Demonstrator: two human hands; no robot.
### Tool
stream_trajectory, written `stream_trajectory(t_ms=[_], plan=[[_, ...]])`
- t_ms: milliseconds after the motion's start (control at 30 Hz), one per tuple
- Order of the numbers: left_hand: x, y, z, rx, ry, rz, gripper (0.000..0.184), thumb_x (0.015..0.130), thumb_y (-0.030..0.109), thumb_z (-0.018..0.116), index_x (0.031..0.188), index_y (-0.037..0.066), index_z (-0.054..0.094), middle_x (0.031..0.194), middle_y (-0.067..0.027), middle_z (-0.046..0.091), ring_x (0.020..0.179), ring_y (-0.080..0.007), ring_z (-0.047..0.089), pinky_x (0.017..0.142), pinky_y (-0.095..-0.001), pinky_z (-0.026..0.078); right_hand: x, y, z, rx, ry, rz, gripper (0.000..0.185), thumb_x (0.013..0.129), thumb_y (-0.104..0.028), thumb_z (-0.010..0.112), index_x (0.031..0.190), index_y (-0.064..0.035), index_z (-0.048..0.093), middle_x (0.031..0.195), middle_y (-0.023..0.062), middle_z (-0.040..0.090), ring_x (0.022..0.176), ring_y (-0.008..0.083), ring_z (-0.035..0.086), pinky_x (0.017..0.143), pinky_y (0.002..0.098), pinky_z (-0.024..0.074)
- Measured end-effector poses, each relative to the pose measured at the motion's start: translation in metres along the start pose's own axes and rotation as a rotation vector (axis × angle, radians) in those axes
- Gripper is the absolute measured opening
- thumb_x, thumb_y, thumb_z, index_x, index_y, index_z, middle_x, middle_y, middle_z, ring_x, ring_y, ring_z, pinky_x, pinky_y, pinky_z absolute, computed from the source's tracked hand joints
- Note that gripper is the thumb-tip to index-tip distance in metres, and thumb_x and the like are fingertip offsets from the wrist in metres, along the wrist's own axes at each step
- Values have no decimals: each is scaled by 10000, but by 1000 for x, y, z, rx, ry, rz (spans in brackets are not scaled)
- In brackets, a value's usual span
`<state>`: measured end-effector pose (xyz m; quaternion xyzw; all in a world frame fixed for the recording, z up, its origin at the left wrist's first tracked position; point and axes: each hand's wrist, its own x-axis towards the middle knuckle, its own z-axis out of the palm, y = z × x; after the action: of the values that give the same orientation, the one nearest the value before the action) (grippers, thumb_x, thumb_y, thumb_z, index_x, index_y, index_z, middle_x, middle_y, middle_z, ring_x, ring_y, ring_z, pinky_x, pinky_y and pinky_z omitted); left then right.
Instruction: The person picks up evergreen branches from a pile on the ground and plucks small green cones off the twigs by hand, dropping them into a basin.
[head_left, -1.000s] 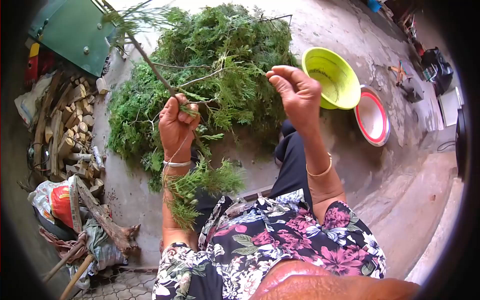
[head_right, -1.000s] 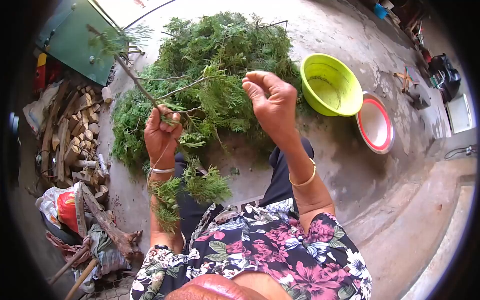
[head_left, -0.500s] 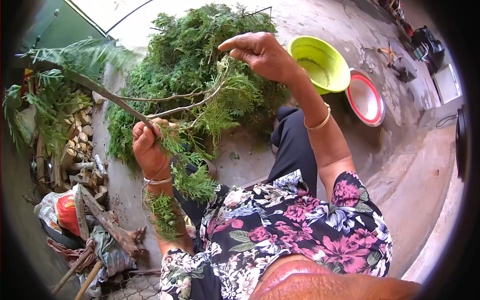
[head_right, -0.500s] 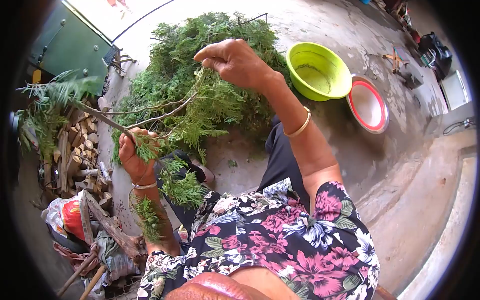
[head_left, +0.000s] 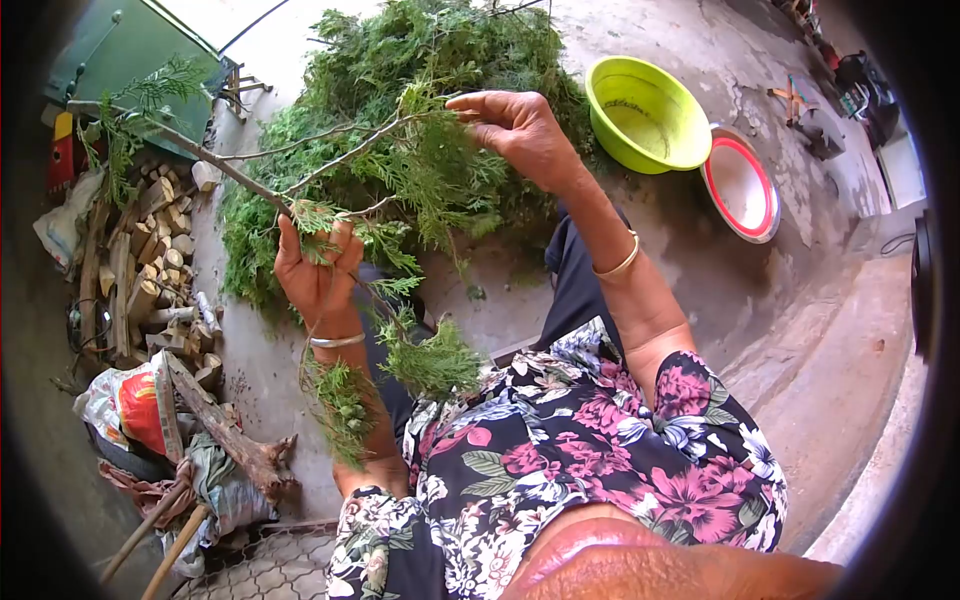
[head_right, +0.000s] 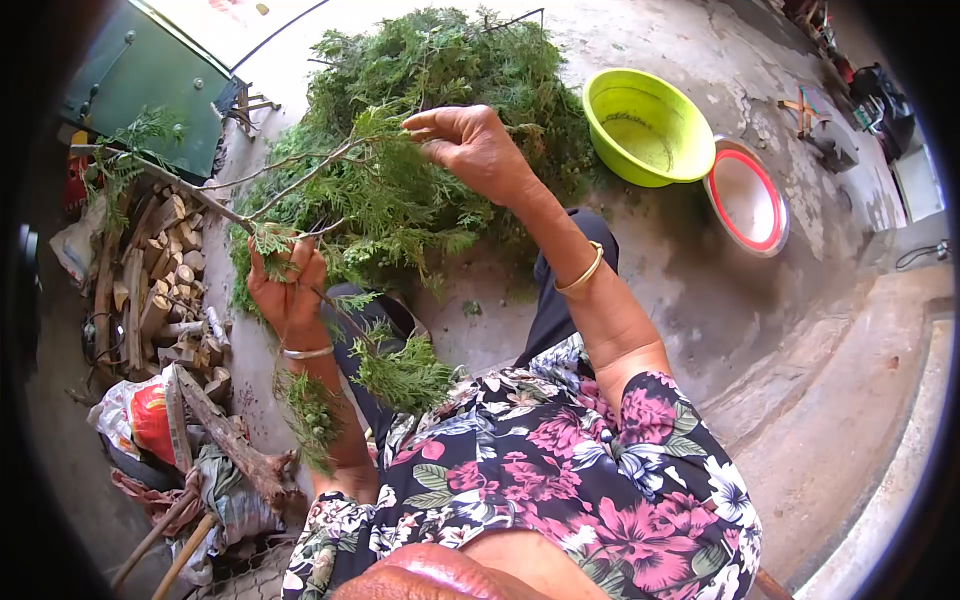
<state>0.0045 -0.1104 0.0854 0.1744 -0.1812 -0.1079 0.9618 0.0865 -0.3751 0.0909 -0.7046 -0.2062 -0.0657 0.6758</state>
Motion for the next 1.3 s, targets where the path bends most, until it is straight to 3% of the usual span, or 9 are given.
stream_trajectory(t_ms=[167,400,700,833,900,1033,1100,1167,1300], plan=[[-7,-7,4,-10,31,4,393,950,358,413,965,6,589,712,-99,581,605,-164,389,473,-271,279,-14,-10,2,363,-82,276,202,811,-30,630,1009,14,629,852,72,651,705,99,615,608,226,507],[-12,-21,3,-25,109,-24,330,944,305,445,921,16,602,659,-78,506,625,-160,379,475,-261,268,-31,-15,-8,748,-124,393,235,846,-123,572,1019,36,570,820,112,637,639,173,642,551,254,525],[-12,-41,18,-25,22,-26,334,977,276,384,951,-13,549,600,-21,452,613,-146,399,457,-247,278,-55,-21,-11,227,-52,378,155,830,-77,612,925,43,643,788,71,642,644,113,612,642,247,563],[-19,-57,26,82,62,-16,297,979,260,388,947,-6,515,606,-16,436,599,-143,412,436,-250,301,-55,-13,-12,72,238,255,129,845,-35,560,880,31,666,766,72,658,641,78,584,557,223,524],[-23,-60,32,53,71,-43,300,978,263,391,940,-5,518,598,-11,427,597,-142,411,440,-249,303,-44,5,-19,-327,562,-11,143,820,-67,570,793,23,677,667,92,660,580,118,618,502,241,494],[-25,-41,21,34,43,18,304,970,284,404,918,9,523,580,-4,414,603,-143,410,445,-265,287,-46,3,-52,378,747,366,189,812,-58,497,906,81,583,710,149,635,586,204,630,508,298,531],[-25,-32,22,18,62,-11,306,966,294,410,892,25,536,585,1,428,601,-147,401,452,-269,286,-53,-5,-44,435,711,435,200,787,-46,481,935,65,556,751,141,614,623,211,618,522,301,524],[-23,-28,21,42,94,-27,301,965,296,410,903,35,548,577,9,429,598,-148,391,460,-268,289,-60,0,-36,654,483,560,196,793,-42,480,944,63,548,769,135,605,666,207,604,562,293,516],[-23,-26,13,-31,67,-12,355,954,295,432,850,-15,569,605,-45,440,627,-160,372,471,-274,264,-63,5,-4,629,116,563,250,810,-47,638,1031,33,553,856,112,623,680,113,576,566,210,481]])
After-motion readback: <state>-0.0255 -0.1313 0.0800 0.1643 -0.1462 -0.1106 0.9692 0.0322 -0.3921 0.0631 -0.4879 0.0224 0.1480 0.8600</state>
